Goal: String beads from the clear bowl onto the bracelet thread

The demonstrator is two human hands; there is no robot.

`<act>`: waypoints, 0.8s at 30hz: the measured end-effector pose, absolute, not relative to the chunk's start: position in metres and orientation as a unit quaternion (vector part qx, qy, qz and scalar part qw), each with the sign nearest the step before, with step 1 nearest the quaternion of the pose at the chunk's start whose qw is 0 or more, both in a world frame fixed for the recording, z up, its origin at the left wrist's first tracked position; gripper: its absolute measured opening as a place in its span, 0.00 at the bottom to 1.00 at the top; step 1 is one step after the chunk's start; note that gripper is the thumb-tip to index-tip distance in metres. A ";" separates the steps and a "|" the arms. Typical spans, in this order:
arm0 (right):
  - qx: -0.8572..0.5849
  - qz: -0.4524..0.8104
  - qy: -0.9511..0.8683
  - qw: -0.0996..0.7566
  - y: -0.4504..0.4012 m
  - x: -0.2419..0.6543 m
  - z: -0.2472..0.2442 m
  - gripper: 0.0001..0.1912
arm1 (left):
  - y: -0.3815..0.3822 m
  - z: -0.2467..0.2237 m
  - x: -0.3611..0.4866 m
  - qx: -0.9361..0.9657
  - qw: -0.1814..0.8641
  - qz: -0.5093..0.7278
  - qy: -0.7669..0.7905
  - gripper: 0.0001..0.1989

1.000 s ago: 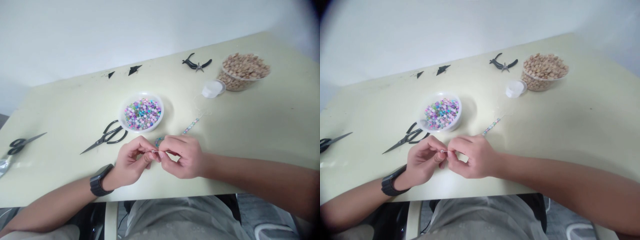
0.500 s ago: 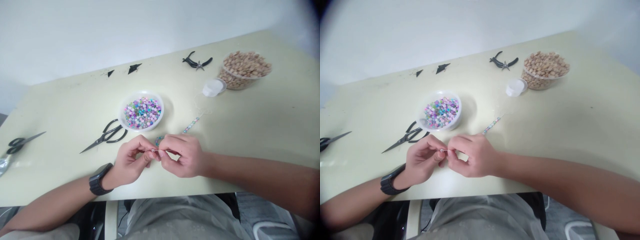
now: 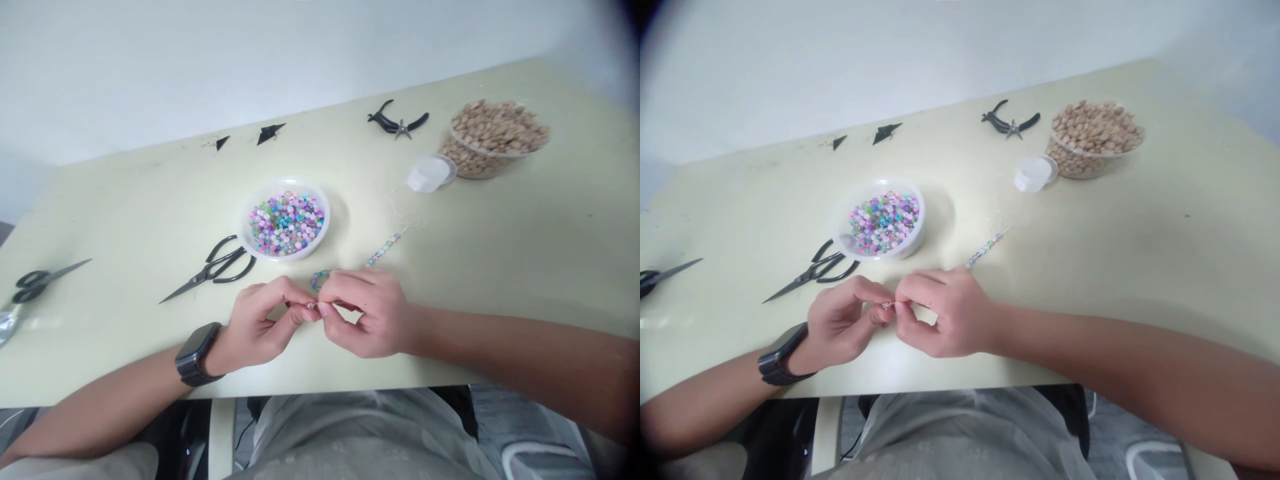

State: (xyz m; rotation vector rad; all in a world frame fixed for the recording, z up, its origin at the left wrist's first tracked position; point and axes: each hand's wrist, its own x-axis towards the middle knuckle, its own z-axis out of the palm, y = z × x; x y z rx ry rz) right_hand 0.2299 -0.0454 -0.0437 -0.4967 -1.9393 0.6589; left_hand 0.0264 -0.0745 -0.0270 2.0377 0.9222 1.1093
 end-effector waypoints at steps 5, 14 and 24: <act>-0.190 0.285 -0.804 0.486 -0.046 0.231 -0.043 0.05 | -0.072 -0.024 0.026 0.794 0.288 0.410 0.345 0.02; -0.197 0.285 -0.804 0.484 -0.045 0.231 -0.041 0.05 | -0.073 -0.027 0.025 0.787 0.297 0.420 0.339 0.02; -0.201 0.290 -0.804 0.479 -0.045 0.232 -0.043 0.05 | -0.073 -0.028 0.024 0.784 0.296 0.428 0.337 0.02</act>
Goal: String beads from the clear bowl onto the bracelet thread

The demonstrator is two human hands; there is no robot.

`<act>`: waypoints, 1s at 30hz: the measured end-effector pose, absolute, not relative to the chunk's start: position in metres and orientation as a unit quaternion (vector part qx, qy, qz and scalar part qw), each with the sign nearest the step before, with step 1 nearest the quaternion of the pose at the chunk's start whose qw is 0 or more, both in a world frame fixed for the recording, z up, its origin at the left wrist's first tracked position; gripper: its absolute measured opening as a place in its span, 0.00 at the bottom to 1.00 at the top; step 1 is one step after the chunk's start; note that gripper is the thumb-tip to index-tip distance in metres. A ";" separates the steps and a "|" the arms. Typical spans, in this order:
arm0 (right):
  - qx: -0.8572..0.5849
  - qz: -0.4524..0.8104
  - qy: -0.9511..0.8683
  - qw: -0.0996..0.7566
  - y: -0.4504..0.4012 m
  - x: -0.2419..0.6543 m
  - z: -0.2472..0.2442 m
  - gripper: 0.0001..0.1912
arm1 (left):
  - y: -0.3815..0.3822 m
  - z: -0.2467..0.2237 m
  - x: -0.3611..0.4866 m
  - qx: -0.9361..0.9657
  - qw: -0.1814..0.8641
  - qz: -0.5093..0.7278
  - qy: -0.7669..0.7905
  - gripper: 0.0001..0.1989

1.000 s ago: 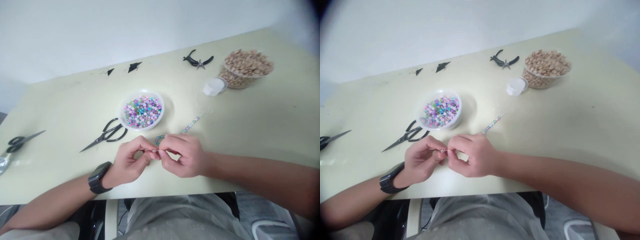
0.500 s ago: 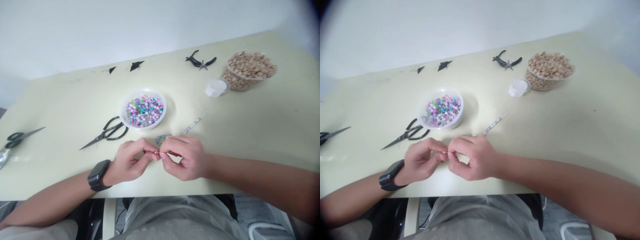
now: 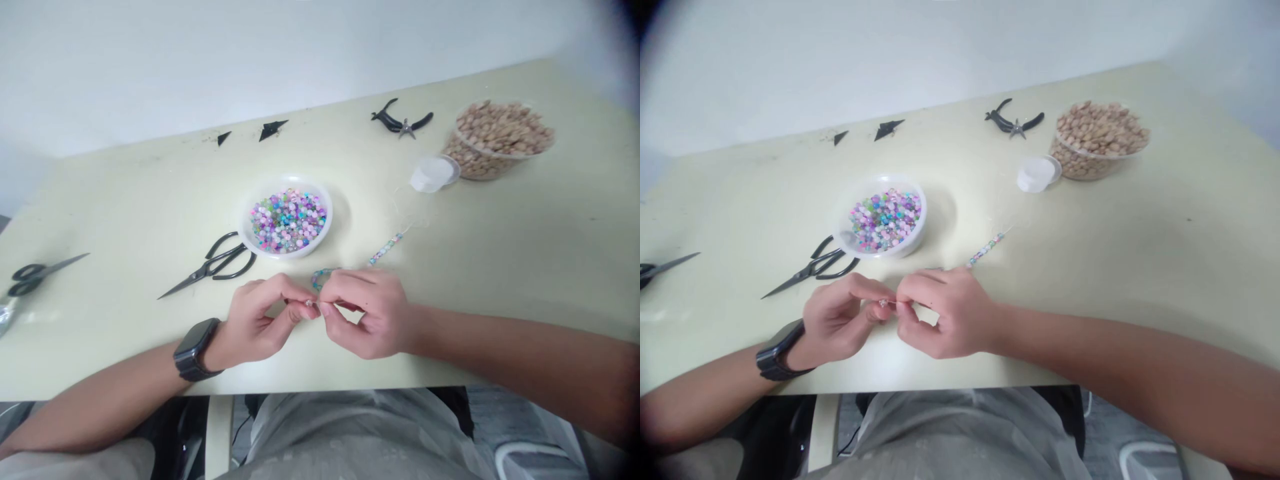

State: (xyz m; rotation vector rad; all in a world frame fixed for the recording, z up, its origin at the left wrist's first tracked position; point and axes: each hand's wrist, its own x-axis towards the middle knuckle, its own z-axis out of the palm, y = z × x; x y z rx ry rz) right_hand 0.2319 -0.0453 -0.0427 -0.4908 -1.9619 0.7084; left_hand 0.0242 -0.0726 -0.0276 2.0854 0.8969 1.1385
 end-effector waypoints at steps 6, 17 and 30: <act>-0.203 0.280 -0.806 0.481 -0.045 0.232 -0.042 0.05 | -0.073 -0.026 0.026 0.781 0.302 0.432 0.335 0.03; -0.205 0.276 -0.802 0.488 -0.045 0.233 -0.040 0.05 | -0.075 -0.036 0.024 0.729 0.384 0.452 0.342 0.04; -0.230 0.258 -0.800 0.491 -0.046 0.232 -0.039 0.08 | -0.075 -0.036 0.035 0.556 0.631 0.451 0.299 0.04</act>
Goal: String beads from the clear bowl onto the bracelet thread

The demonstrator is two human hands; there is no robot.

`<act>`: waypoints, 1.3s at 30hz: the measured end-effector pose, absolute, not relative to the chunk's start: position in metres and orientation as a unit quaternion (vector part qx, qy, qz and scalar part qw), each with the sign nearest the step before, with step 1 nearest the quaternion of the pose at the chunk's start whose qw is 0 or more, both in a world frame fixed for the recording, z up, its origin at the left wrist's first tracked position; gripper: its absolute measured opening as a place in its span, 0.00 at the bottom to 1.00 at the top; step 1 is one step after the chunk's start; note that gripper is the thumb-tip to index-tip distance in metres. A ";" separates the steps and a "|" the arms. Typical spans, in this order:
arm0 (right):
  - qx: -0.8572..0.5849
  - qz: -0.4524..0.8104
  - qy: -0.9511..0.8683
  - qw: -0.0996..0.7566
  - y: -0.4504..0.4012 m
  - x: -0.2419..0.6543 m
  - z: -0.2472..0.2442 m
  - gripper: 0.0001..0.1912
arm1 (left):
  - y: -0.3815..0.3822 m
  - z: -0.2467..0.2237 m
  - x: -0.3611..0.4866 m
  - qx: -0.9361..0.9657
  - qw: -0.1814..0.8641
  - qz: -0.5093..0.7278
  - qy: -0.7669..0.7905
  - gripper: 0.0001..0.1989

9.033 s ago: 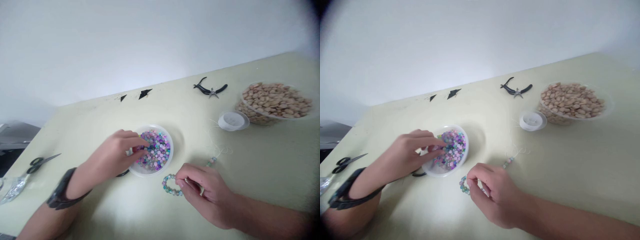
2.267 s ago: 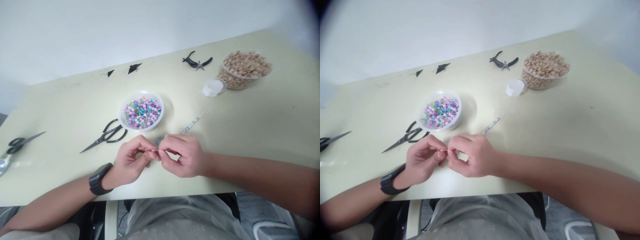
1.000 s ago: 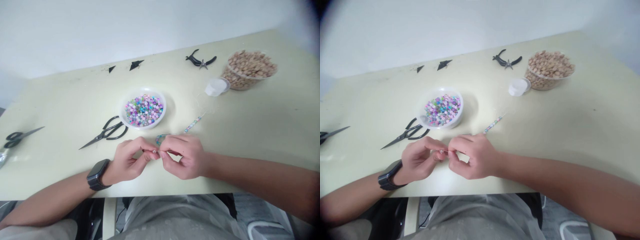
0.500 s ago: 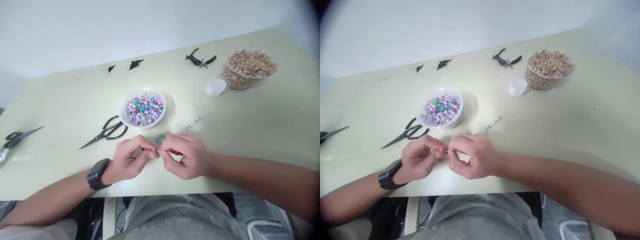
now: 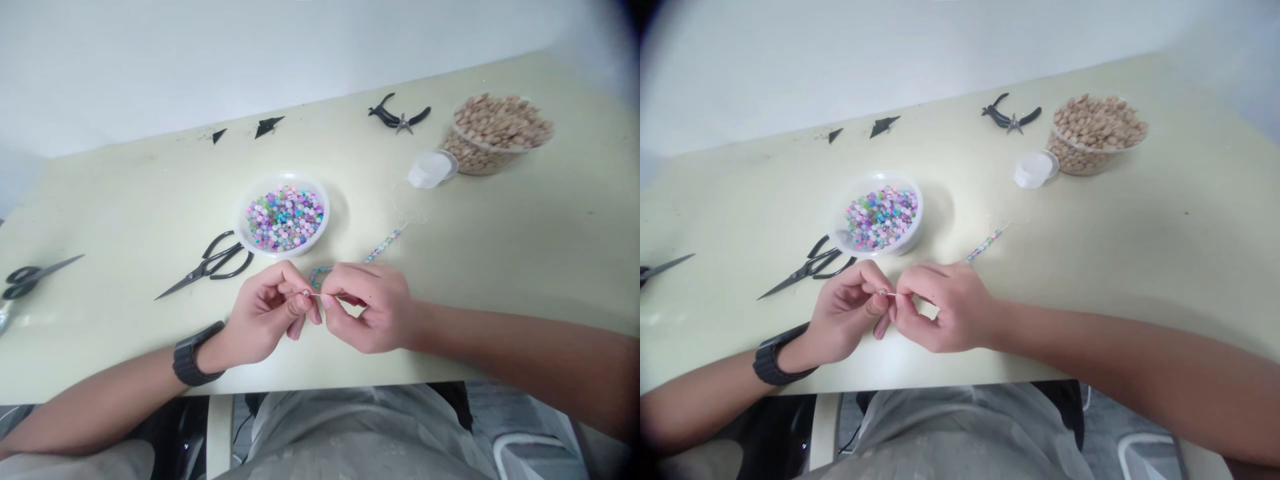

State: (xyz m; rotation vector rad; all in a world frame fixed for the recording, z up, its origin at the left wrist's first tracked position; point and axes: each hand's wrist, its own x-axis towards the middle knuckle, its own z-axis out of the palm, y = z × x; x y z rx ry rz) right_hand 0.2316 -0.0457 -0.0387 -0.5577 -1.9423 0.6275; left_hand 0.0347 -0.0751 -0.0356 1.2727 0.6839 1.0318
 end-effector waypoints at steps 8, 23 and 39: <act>-0.230 0.267 -0.798 0.489 -0.046 0.232 -0.039 0.07 | -0.074 -0.036 0.036 0.557 0.632 0.447 0.301 0.03; -0.235 0.259 -0.804 0.481 -0.046 0.232 -0.040 0.08 | -0.074 -0.035 0.035 0.571 0.627 0.444 0.292 0.03; -0.236 0.253 -0.810 0.473 -0.046 0.232 -0.040 0.09 | -0.074 -0.035 0.036 0.578 0.619 0.444 0.292 0.03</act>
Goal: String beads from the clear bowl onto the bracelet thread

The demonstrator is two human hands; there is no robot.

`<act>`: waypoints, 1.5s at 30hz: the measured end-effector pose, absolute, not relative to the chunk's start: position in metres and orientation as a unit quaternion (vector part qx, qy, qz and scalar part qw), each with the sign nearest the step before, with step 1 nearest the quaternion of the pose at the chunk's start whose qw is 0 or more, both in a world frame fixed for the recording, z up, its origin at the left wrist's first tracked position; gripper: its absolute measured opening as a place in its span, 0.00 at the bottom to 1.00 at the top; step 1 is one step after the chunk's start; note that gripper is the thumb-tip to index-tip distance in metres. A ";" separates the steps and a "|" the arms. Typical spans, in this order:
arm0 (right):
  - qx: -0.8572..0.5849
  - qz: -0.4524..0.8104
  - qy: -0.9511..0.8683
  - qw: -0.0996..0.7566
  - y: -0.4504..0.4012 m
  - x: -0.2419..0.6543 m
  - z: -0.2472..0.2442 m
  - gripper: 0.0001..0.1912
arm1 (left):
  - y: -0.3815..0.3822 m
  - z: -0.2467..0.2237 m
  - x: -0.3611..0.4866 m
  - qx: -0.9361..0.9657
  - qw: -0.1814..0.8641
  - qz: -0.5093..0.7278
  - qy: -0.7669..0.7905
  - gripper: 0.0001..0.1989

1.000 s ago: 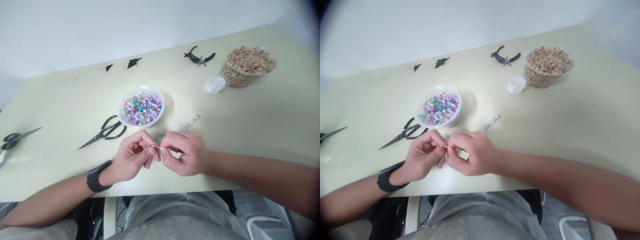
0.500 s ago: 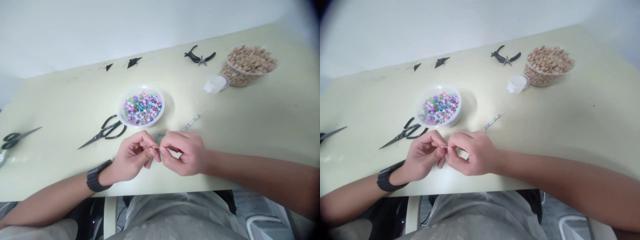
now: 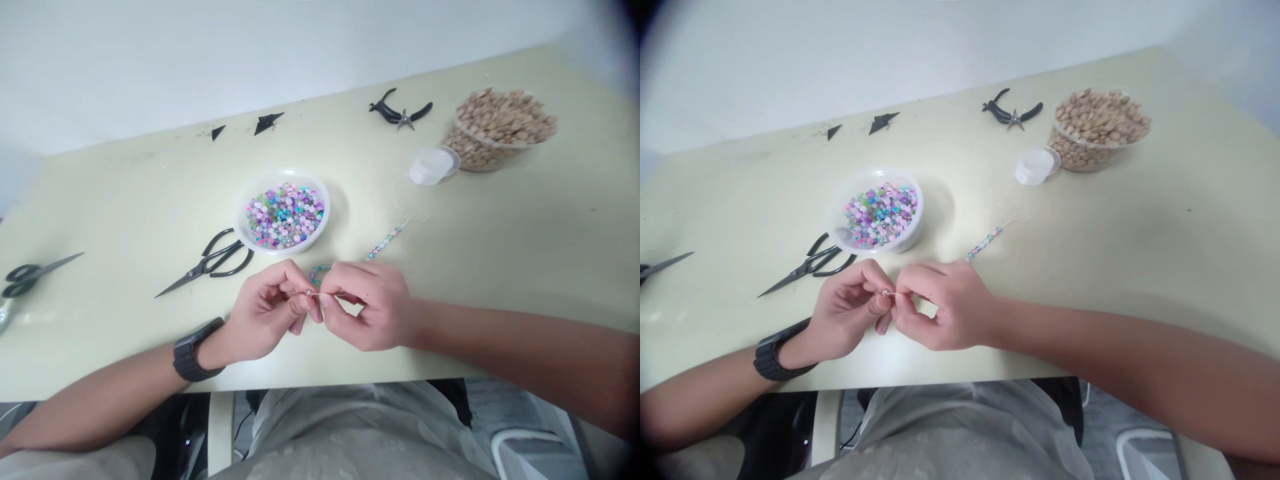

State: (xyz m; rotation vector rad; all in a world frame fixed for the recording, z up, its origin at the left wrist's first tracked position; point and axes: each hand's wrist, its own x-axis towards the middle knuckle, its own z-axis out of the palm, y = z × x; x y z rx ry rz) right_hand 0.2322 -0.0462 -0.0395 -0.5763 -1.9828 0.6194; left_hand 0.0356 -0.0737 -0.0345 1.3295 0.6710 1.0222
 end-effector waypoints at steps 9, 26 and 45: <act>-0.230 0.257 -0.807 0.480 -0.045 0.232 -0.040 0.07 | -0.072 -0.034 0.035 0.586 0.608 0.447 0.295 0.03; -0.237 0.254 -0.812 0.469 -0.046 0.232 -0.039 0.09 | -0.072 -0.034 0.034 0.593 0.606 0.442 0.293 0.03; -0.239 0.259 -0.810 0.468 -0.045 0.233 -0.040 0.09 | -0.073 -0.035 0.034 0.589 0.604 0.450 0.291 0.03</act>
